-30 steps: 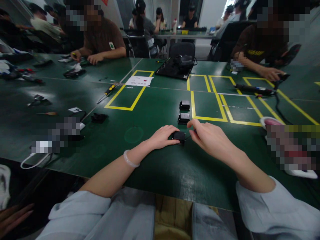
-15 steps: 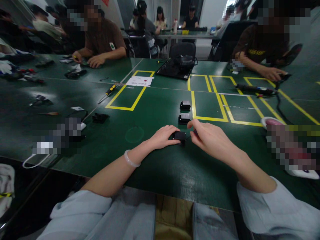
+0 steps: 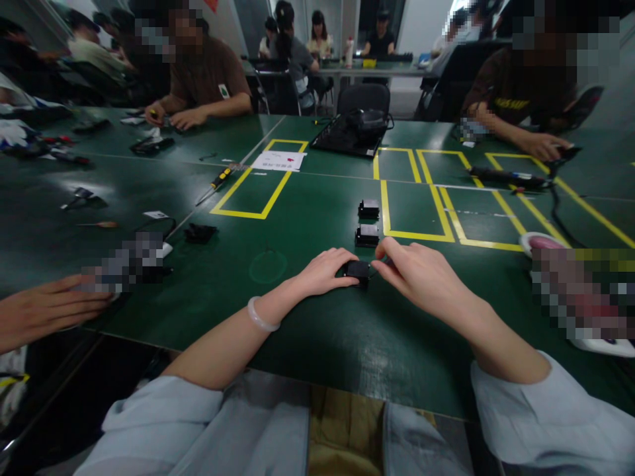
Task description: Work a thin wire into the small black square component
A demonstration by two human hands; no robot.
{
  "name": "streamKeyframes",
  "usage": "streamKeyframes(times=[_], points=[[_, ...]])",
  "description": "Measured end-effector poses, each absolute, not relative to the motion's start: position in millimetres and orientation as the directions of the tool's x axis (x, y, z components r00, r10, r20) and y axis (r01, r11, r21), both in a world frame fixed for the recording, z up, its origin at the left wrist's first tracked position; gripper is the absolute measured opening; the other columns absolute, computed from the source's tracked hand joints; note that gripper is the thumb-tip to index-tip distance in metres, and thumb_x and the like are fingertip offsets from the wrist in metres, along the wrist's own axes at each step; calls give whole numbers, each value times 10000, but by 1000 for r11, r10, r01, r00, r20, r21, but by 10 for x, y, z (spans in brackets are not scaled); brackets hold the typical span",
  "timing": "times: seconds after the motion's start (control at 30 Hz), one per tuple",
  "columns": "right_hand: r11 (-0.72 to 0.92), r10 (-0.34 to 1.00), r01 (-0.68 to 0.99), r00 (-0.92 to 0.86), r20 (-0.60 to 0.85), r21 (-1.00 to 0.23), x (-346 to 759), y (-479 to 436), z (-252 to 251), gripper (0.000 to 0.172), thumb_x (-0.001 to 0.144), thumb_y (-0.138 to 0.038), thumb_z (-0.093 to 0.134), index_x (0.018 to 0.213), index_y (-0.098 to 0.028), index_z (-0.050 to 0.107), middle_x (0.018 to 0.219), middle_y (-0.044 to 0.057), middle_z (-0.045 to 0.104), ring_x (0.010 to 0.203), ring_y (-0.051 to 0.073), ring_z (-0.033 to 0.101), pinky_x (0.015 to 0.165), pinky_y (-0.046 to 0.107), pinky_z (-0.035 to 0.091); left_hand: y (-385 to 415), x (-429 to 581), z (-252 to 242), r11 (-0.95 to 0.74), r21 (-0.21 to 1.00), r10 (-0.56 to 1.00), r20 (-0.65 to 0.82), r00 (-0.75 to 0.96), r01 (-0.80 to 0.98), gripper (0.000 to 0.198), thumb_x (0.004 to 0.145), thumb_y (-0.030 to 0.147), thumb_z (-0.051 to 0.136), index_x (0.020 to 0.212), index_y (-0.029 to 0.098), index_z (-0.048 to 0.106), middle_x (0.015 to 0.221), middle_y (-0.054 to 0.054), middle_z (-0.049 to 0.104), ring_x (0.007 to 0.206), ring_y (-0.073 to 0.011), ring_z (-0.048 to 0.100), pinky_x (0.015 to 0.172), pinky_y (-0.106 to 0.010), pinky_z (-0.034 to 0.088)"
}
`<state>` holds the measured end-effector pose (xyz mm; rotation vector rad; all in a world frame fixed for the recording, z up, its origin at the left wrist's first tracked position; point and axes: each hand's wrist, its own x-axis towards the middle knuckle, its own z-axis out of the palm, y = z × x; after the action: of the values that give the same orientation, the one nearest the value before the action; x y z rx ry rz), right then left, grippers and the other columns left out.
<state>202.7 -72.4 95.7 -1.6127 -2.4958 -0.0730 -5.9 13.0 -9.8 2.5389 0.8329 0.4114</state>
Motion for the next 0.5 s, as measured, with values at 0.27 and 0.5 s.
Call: streamKeyframes(times=[0.27,0.5], points=[[399,907,915,-386,168,-51,2025,-733,956,241,978,-395,395,976,-194,528,704,30,658,637,190,598,586,268,316,127,-62,-97,-727,488,613,142,777,484,431,894,534,576,1200,232,542,1155,-69,599,1029,-243,547,897,-382,434],[387,915,922,-380,137,-27,2017,-722,972,208,971,-341,411,991,-183,545,740,43,670,651,191,607,586,270,316,129,-56,-88,-723,494,613,134,779,484,427,894,528,580,1203,235,554,1159,-69,599,1032,-244,545,898,-380,430]])
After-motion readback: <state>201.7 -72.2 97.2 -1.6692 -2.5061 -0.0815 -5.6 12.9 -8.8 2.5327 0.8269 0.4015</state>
